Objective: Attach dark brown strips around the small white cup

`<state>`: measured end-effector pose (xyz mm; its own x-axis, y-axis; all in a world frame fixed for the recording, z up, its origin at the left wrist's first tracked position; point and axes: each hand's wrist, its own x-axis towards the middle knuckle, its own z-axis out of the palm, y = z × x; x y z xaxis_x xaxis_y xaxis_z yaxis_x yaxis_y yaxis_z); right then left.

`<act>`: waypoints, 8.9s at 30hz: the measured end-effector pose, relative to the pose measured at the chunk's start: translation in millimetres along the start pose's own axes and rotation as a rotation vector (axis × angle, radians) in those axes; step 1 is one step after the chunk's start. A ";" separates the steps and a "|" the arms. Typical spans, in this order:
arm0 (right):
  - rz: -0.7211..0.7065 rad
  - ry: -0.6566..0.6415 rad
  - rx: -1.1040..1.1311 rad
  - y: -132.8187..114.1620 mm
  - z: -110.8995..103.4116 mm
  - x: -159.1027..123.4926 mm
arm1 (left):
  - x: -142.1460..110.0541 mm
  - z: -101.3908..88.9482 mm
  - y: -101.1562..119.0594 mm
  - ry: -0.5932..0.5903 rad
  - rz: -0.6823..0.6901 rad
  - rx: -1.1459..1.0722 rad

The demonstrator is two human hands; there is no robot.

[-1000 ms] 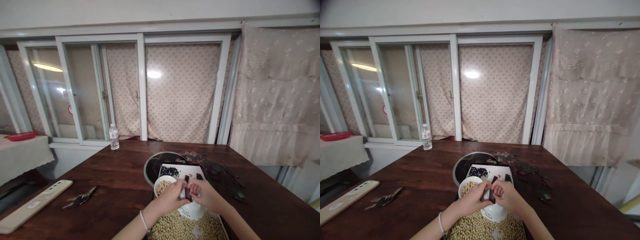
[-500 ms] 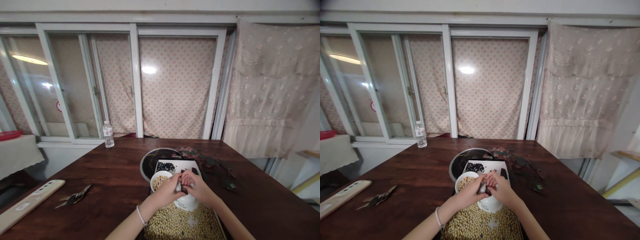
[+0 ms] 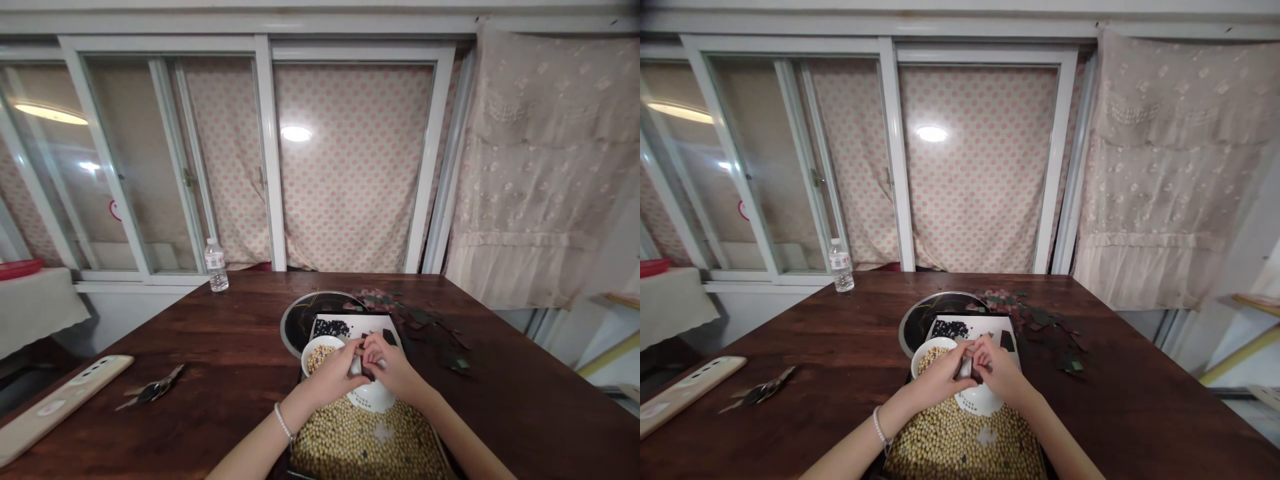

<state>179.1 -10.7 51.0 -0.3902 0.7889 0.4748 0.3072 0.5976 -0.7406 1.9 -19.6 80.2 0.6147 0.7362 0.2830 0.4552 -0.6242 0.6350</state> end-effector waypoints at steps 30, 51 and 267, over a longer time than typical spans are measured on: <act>0.033 0.029 -0.038 -6.7 -5.9 -5.0 | -0.6 0.4 -3.3 0.002 0.015 0.057; 0.027 0.004 -0.055 -8.4 -11.2 -4.3 | 1.5 -0.2 -0.8 -0.014 0.045 0.045; -0.087 -0.159 -0.537 -37.0 -17.3 64.8 | -0.4 3.9 -6.3 0.034 0.034 0.088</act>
<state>157.5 20.8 117.4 -0.5466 0.7272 0.4152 0.6503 0.6810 -0.3367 1.3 -16.9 73.3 0.6092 0.7218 0.3284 0.4901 -0.6683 0.5596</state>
